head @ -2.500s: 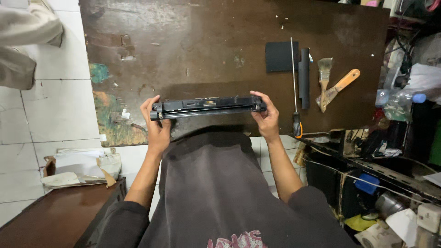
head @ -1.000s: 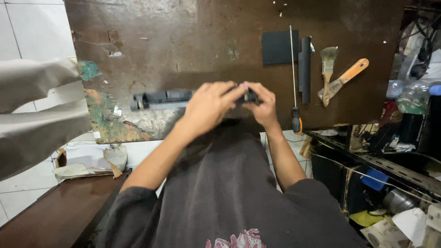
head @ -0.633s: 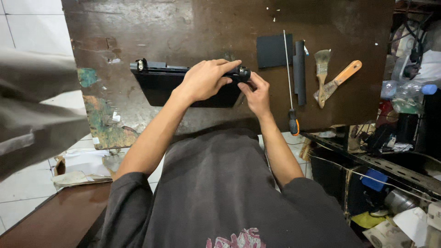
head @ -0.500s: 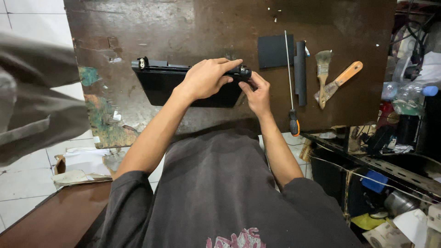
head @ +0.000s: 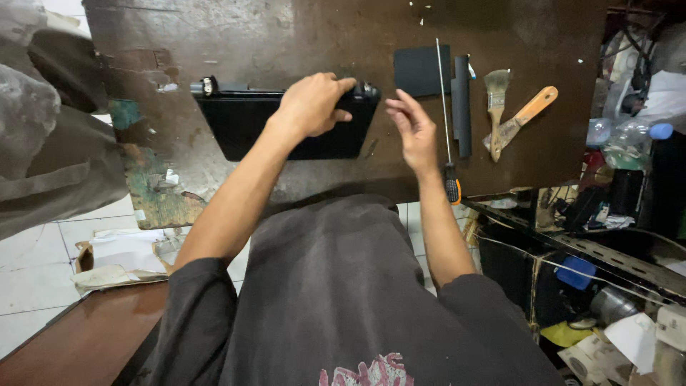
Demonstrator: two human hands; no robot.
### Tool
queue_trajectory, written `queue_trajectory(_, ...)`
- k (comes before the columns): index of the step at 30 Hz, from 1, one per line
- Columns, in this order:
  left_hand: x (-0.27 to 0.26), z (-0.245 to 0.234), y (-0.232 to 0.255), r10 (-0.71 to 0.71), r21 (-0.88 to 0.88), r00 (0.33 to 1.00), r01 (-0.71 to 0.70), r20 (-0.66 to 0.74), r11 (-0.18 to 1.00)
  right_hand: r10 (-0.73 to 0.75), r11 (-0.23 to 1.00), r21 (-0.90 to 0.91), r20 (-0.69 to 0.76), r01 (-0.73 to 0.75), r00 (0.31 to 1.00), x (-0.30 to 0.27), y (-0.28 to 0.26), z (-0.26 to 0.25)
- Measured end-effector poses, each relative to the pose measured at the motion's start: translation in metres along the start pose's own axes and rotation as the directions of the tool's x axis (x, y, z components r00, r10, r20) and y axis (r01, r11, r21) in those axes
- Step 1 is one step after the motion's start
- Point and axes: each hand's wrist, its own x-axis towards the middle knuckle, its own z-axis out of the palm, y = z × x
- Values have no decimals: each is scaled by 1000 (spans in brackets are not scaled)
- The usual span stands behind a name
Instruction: The person opens and closes a black laptop repeatedly on a wooden workbench. They lift the lid, press keys briefly, and then close the lid multiple times while standing at the bench.
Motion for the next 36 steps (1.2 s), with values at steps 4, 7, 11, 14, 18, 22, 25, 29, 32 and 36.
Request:
queue_trajectory(4,7,5,-20,-26,25,999,27,-45,999,116,960,-257,-3,-113,993,-21,23,-47)
queue_trajectory(7,15,3,-34,-43,-27,998,41,-54,999,114,904,-407,-67,-131,991,-41,35,-66)
queue_trajectory(11,28,-4,-43,-160,-58,985,164,67,985,196,834,-524,-16,-175,981,-62,55,-69)
queue_trajectory(14,45,3,-55,-193,-27,977,196,92,980,220,796,-580,12,-173,975,-64,60,-62)
queue_trajectory(18,57,16,-60,-192,37,980,191,52,981,167,800,-583,-9,-141,986,-60,63,-47)
queue_trajectory(22,56,13,-45,-209,53,974,205,85,977,85,803,-593,-2,-70,996,-45,57,-25)
queue_trajectory(25,45,4,-29,-192,51,977,188,91,981,34,822,-570,39,-6,999,-35,63,-15)
queue_trajectory(29,6,-6,1,-59,57,998,61,-34,997,7,785,-619,32,14,999,-30,79,-11)
queue_trajectory(32,-19,0,21,0,123,994,13,-110,992,-6,767,-641,55,39,998,-27,85,-13)
queue_trajectory(36,-47,15,45,7,159,986,20,-168,987,25,762,-644,123,60,992,-26,68,-17)
